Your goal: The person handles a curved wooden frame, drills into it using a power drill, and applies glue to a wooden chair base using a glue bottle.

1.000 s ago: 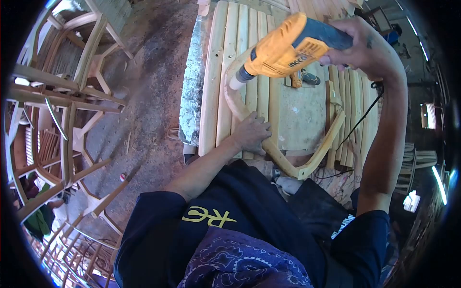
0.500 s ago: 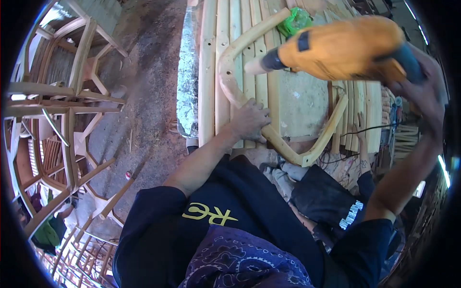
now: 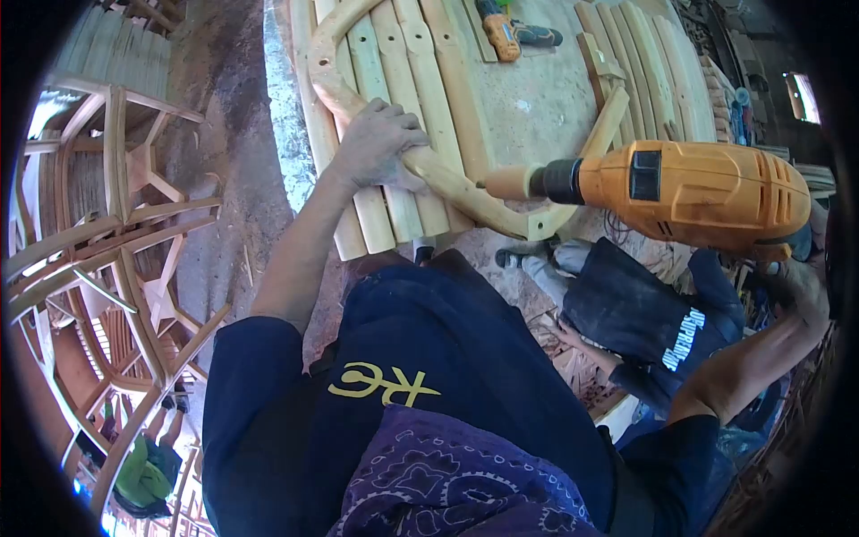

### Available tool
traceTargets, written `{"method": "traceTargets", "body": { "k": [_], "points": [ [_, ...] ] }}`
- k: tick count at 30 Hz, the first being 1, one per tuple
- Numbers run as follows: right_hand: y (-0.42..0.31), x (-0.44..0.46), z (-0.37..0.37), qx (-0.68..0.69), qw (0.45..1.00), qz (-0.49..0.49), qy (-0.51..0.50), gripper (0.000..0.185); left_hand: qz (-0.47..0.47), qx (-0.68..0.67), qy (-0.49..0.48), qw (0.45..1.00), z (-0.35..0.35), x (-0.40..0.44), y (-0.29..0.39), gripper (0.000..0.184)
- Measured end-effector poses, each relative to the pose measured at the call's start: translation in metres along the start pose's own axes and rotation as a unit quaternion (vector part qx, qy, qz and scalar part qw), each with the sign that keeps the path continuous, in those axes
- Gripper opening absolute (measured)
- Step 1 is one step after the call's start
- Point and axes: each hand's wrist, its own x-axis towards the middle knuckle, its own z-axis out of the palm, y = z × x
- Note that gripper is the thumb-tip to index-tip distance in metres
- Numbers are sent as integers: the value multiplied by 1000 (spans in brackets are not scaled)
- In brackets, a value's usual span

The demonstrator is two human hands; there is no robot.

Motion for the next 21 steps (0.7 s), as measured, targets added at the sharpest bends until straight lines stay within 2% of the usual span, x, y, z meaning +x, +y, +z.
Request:
{"method": "traceTargets", "body": {
  "k": [1,4,7,14,15,19,21],
  "points": [
    [10,-6,4,56,997,41,21,51,5,-5,10,1000,1,0,0,66],
    [28,-8,-5,26,999,-27,-19,58,-1,-8,11,1000,-1,0,4,66],
    [48,-18,-9,-15,996,-92,-3,56,-13,-3,-14,1000,-3,2,6,69],
    [82,-60,20,123,981,118,94,70,-5,-19,37,999,1,-3,7,68],
    [96,-70,23,148,973,135,119,68,2,-16,54,998,3,-1,5,68],
    [116,-96,44,250,934,197,165,55,-6,-21,22,1000,0,1,8,65],
    [147,-120,88,245,916,180,261,43,-19,-11,4,1000,-7,5,13,65]
  ]
}}
